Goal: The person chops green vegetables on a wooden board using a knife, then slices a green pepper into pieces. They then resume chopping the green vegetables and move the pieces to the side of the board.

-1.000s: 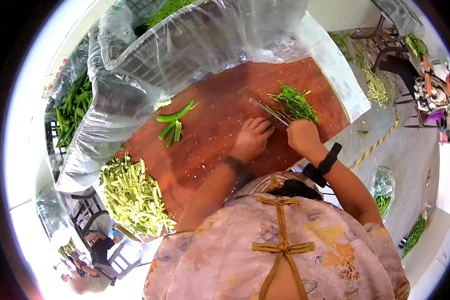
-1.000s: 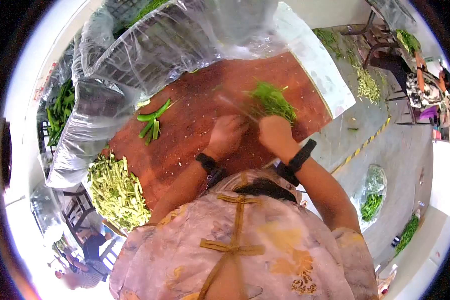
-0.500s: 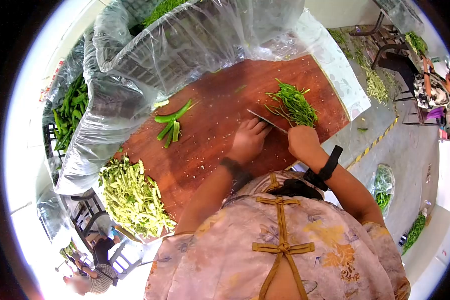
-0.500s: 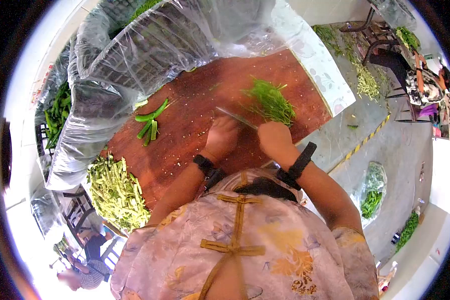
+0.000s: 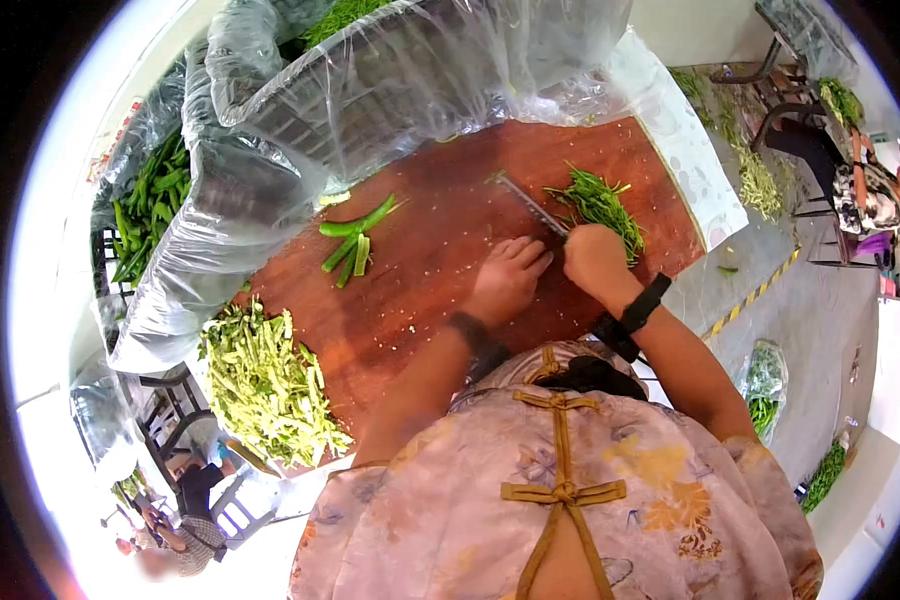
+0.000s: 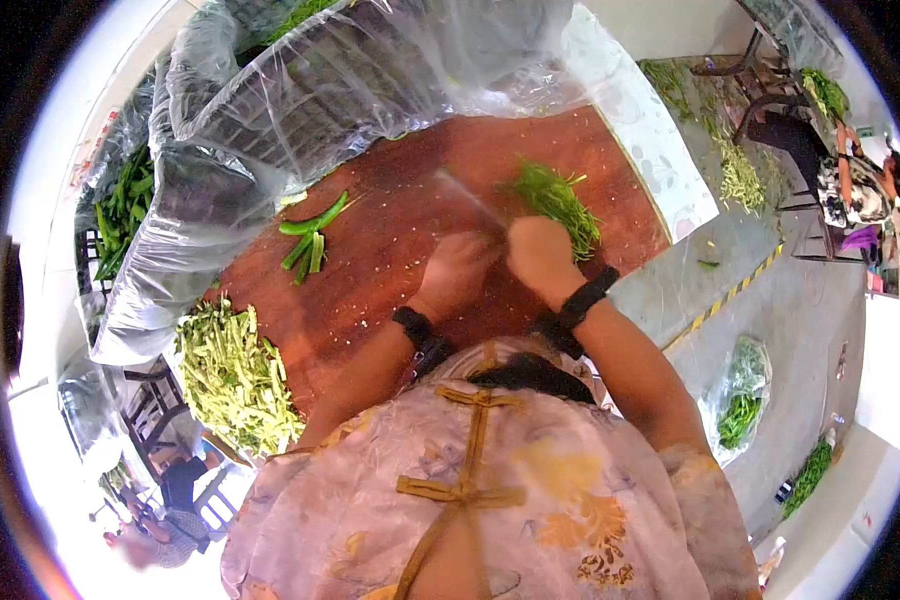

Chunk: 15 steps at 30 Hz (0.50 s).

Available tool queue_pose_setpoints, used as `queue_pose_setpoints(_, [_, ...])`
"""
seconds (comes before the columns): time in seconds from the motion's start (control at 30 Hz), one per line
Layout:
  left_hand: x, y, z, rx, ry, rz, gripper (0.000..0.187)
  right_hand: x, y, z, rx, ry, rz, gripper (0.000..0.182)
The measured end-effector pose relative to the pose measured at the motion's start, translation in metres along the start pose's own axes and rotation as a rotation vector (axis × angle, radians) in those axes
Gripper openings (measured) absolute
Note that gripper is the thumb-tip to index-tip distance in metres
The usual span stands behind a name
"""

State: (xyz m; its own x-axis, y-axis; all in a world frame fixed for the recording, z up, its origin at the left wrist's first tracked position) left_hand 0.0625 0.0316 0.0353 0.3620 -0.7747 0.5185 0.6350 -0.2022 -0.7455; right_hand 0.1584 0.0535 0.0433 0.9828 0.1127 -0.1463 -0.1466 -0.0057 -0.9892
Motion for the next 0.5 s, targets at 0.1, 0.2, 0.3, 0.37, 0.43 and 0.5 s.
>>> queue_pose_setpoints(0.1, [-0.002,0.001,-0.002,0.02,-0.033,-0.043,0.032,0.017,-0.007,-0.012,-0.005,0.02,0.0,0.012])
queue_pose_setpoints(0.2, [0.0,0.0,-0.003,0.046,-0.023,-0.011,0.031,0.01,-0.008,-0.031,-0.011,0.023,0.011,0.012])
queue_pose_setpoints(0.3, [0.004,-0.007,-0.001,0.055,0.001,-0.039,0.031,-0.002,-0.009,-0.038,-0.057,-0.045,0.004,0.011])
queue_pose_setpoints(0.37, [0.005,-0.008,-0.001,0.052,0.003,-0.029,0.031,-0.001,-0.006,-0.038,-0.13,-0.024,-0.019,0.009])
queue_pose_setpoints(0.43, [0.004,-0.008,0.0,0.054,0.004,-0.019,0.03,-0.001,-0.002,-0.038,-0.201,-0.007,-0.046,0.007])
queue_pose_setpoints(0.5, [0.004,-0.008,0.0,0.057,0.013,-0.03,0.031,-0.001,-0.01,-0.037,-0.13,0.007,-0.03,0.008])
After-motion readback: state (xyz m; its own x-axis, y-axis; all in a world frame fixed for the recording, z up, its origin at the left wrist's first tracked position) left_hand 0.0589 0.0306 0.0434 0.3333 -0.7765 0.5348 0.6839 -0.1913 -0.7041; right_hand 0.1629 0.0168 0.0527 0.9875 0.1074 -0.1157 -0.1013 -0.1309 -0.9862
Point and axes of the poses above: each hand's wrist, its own z-axis towards the middle knuckle, its own y-axis out of the palm, x = y × z, the point moved 9 cm from there along z, towards the middle knuckle, and after that the axes turned 6 degrees about -z, right-handed, at the moved point
